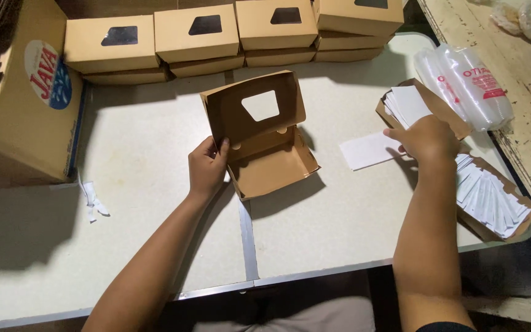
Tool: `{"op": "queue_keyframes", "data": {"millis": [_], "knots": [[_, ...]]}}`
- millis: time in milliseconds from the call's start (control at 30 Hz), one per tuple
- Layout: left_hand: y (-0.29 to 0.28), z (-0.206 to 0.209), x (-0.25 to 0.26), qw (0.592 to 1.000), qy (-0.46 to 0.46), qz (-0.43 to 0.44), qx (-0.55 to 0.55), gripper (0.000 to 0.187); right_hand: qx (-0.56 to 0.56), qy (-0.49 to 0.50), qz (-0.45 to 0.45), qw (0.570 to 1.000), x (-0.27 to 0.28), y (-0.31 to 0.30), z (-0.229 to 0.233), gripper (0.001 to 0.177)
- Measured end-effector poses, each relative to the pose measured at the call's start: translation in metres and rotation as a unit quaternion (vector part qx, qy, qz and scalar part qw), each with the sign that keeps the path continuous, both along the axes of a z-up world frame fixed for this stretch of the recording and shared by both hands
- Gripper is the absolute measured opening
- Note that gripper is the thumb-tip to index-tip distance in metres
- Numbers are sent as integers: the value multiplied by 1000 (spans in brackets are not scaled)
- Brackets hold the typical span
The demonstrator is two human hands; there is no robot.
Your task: Assemble a cardboard food box by folding and tucking tabs, then insert a paper liner.
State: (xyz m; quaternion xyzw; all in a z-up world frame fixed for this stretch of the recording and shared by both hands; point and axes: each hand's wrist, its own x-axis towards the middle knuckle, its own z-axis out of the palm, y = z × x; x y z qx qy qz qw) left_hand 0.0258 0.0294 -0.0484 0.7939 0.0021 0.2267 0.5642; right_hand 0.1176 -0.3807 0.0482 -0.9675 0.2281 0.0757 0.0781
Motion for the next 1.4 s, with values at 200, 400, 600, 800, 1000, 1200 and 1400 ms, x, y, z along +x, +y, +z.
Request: {"op": "queue_keyframes", "data": {"millis": [200,400,600,800,1000,1200,1400], "knots": [[-1,2,-1,1000,7,0,1,37,23,107,26,994,-3,4,7,55],[3,-14,5,1000,-8,7,-4,28,-22,135,67,988,8,16,-12,42],[1,-2,0,1000,14,4,-6,29,22,58,88,994,7,18,-10,21],[2,-4,1,1000,12,-1,-6,26,22,116,85,989,1,30,-7,34],[4,-9,3,1000,1,9,7,33,69,97,135,984,1,36,-6,18],[5,-8,2,1000,8,-8,-14,27,259,-276,263,888,2,23,-18,11],[3,3,-2,1000,12,-9,-26,26,301,-448,390,746,-42,90,-5,43]]}}
